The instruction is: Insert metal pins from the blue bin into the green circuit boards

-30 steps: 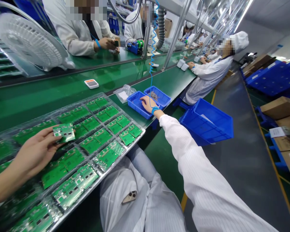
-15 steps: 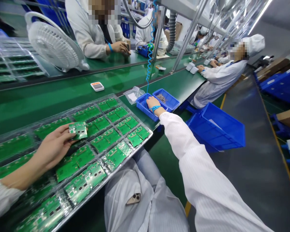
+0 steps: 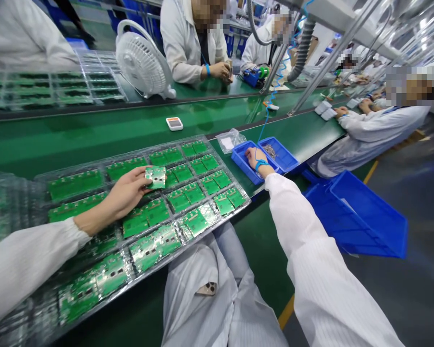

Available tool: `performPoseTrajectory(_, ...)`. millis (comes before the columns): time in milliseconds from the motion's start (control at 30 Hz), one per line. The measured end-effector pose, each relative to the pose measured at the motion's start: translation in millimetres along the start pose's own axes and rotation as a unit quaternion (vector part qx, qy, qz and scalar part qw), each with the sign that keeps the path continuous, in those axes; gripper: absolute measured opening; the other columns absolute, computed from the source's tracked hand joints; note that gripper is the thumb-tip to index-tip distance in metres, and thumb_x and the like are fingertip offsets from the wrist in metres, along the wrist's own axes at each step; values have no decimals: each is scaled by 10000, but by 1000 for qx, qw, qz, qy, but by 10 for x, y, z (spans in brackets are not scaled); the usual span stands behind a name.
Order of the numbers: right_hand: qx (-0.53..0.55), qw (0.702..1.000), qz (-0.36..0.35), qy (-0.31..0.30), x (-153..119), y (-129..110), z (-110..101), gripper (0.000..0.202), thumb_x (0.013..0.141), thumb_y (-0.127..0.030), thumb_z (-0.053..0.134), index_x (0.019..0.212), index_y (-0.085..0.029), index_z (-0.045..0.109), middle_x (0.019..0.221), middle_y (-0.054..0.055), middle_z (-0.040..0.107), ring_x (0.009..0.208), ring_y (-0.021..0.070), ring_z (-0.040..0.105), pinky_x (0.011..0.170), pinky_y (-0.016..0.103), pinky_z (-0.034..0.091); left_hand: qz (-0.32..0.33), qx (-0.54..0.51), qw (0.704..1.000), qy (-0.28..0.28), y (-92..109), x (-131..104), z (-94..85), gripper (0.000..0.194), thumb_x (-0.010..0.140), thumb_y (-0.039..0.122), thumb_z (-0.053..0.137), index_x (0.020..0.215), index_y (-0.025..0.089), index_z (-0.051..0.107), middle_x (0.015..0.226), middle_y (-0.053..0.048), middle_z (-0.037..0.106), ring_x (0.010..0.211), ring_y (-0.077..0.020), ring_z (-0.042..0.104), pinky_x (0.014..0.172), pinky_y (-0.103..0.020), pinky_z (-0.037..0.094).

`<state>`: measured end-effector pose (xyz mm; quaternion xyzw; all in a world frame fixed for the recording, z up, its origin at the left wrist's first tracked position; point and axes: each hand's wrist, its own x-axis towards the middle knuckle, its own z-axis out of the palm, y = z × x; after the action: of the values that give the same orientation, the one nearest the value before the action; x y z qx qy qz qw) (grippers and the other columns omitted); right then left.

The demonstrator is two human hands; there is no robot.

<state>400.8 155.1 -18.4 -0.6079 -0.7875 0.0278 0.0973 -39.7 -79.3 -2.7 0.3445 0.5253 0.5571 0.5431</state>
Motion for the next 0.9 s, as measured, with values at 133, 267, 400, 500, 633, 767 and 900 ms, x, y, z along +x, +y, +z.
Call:
performPoseTrajectory(133, 8, 999, 9, 43, -32, -30, -112, 329, 1024, -129, 490, 1207, -130, 763, 1117, 191, 797, 1077, 328, 741, 1090, 503, 604, -8, -9, 1000, 0, -10, 8, -4, 548, 696, 215, 841, 1231, 194, 728, 1022, -30, 793, 906, -195, 755, 852, -337, 628)
performPoseTrajectory(267, 113, 979, -91, 143, -68, -475, -224, 293, 1078, -263, 516, 1280, -151, 695, 1163, 162, 745, 978, 274, 713, 1043, 480, 617, -6, -31, 999, -18, 20, -16, -9, 730, 730, 182, 832, 1438, 255, 668, 810, 64, 655, 786, -149, 704, 846, -327, 643)
performPoseTrajectory(400, 255, 927, -249, 115, -272, -1434, -152, 321, 1127, -425, 537, 1329, -218, 675, 1130, 95, 731, 961, 242, 701, 916, 416, 630, -1, -19, 999, -38, 40, -16, -11, 408, 752, 214, 840, 1157, 204, 798, 878, 5, 687, 808, -140, 677, 847, -320, 651)
performPoseTrajectory(500, 339, 880, -320, 92, -505, -2160, -4, 294, 1139, -422, 557, 1333, -234, 670, 1134, 75, 724, 939, 216, 694, 840, 364, 613, -1, -11, 999, -41, 34, -6, -13, 227, 764, 263, 868, 963, 160, 835, 1070, -80, 767, 905, -166, 693, 880, -343, 660)
performPoseTrajectory(633, 394, 841, -357, 96, -702, -2661, 220, 277, 1162, -397, 535, 1374, -260, 648, 1143, 73, 714, 961, 220, 699, 859, 372, 617, 10, -36, 998, -47, 19, -1, -18, 354, 816, 470, 939, 997, 177, 855, 1270, -123, 782, 1158, -243, 712, 914, -357, 661)
performPoseTrajectory(767, 382, 832, -392, 90, -748, -2706, 336, 284, 1174, -374, 517, 1405, -280, 654, 1126, 68, 723, 979, 235, 692, 951, 419, 611, 13, -32, 998, -55, 21, -5, -13, 513, 761, 636, 978, 954, 178, 849, 1186, -112, 788, 1166, -252, 706, 846, -313, 652)
performPoseTrajectory(900, 342, 832, -430, 78, -770, -2678, 339, 286, 1174, -349, 527, 1414, -288, 670, 1146, 69, 747, 1024, 257, 699, 1013, 461, 569, 2, -15, 997, -73, 37, -14, -8, 518, 715, 599, 1030, 949, 177, 844, 1096, -84, 797, 1083, -220, 720, 815, -282, 642)
